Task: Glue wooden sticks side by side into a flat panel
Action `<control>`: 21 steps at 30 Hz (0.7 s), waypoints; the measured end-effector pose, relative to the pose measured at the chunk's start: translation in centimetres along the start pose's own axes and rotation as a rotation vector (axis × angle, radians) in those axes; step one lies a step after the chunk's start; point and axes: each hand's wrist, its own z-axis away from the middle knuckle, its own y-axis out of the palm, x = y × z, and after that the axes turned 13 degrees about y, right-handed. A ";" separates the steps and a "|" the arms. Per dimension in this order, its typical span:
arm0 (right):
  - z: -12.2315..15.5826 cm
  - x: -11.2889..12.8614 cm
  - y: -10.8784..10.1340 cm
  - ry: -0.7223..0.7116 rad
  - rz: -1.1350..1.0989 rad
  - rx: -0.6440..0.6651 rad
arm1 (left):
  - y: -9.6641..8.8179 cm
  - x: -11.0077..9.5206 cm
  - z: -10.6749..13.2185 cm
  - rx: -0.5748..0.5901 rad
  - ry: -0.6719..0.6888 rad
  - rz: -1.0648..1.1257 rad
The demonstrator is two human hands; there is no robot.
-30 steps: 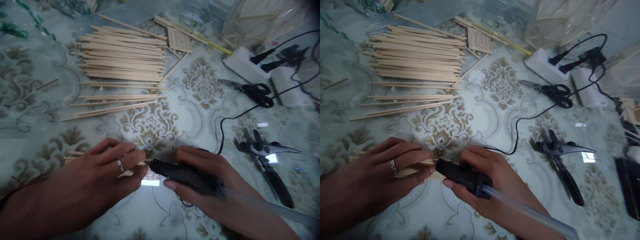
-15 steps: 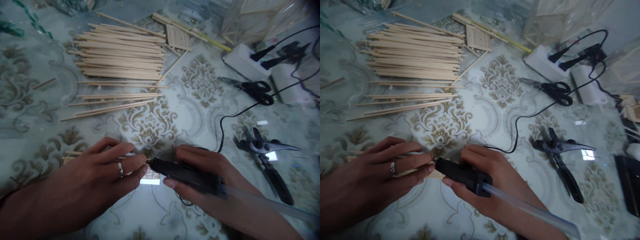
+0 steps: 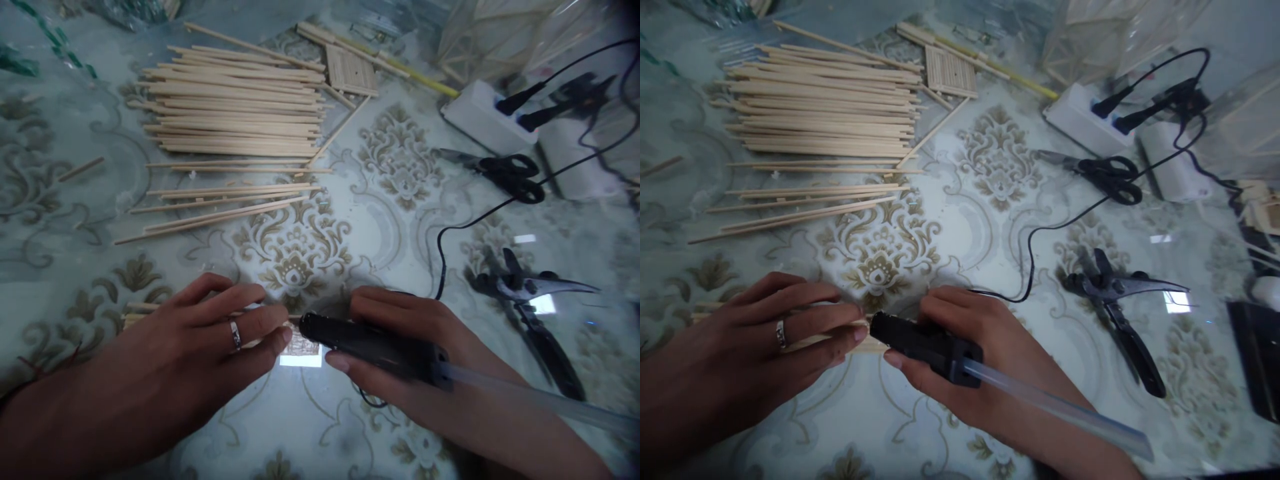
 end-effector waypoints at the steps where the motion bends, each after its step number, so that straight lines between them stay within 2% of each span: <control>1: 0.0 0.1 -0.1 0.003 0.002 0.006 | 0.0 0.0 0.0 -0.006 -0.001 -0.001; 7: -0.2 0.1 -0.5 -0.015 -0.038 0.033 | -0.1 0.0 0.0 0.005 0.013 0.002; 21: 0.0 0.0 0.0 -0.071 0.022 -0.045 | 0.0 0.0 0.0 0.010 -0.007 0.016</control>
